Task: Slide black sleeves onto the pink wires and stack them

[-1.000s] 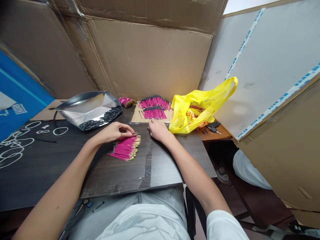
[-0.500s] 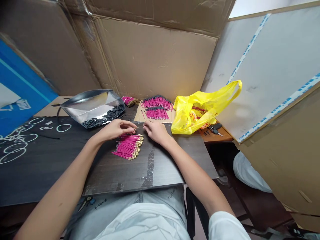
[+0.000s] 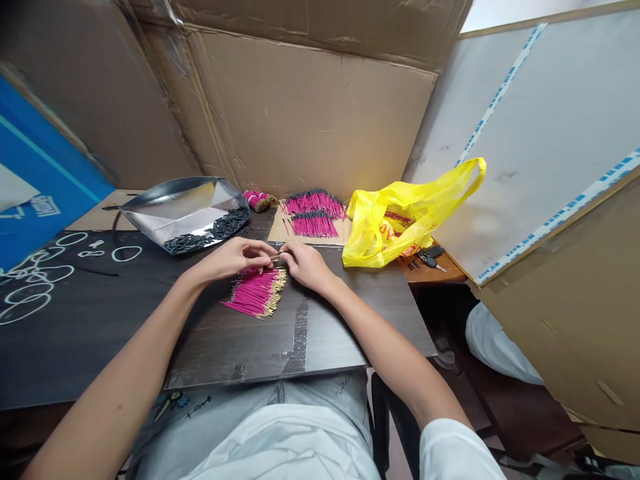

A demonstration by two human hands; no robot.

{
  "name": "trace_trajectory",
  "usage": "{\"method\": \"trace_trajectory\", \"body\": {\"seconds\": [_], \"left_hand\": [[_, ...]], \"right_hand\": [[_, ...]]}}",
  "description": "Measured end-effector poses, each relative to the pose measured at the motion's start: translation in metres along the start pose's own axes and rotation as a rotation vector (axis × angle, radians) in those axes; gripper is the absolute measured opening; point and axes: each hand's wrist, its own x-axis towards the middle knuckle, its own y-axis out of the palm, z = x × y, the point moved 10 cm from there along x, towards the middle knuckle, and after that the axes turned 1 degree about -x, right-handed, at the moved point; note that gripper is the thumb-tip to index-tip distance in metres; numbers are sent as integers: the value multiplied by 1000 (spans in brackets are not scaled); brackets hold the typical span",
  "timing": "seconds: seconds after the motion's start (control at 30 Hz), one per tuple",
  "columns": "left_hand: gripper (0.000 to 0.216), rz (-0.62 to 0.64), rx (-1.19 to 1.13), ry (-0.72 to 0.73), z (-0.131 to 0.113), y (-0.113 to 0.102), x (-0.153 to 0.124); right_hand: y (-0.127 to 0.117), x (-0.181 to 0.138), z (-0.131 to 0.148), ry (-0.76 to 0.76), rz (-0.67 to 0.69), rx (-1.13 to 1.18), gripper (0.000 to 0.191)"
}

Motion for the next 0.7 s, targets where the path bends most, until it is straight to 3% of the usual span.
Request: {"method": "trace_trajectory", "body": {"seconds": [0.47, 0.7], "left_hand": [[46, -31, -12, 46, -5, -2, 0], [51, -13, 14, 63, -8, 1, 0]], "right_hand": [[-4, -1, 0, 20, -27, 157, 16], [4, 0, 2, -19, 84, 134, 12]]}}
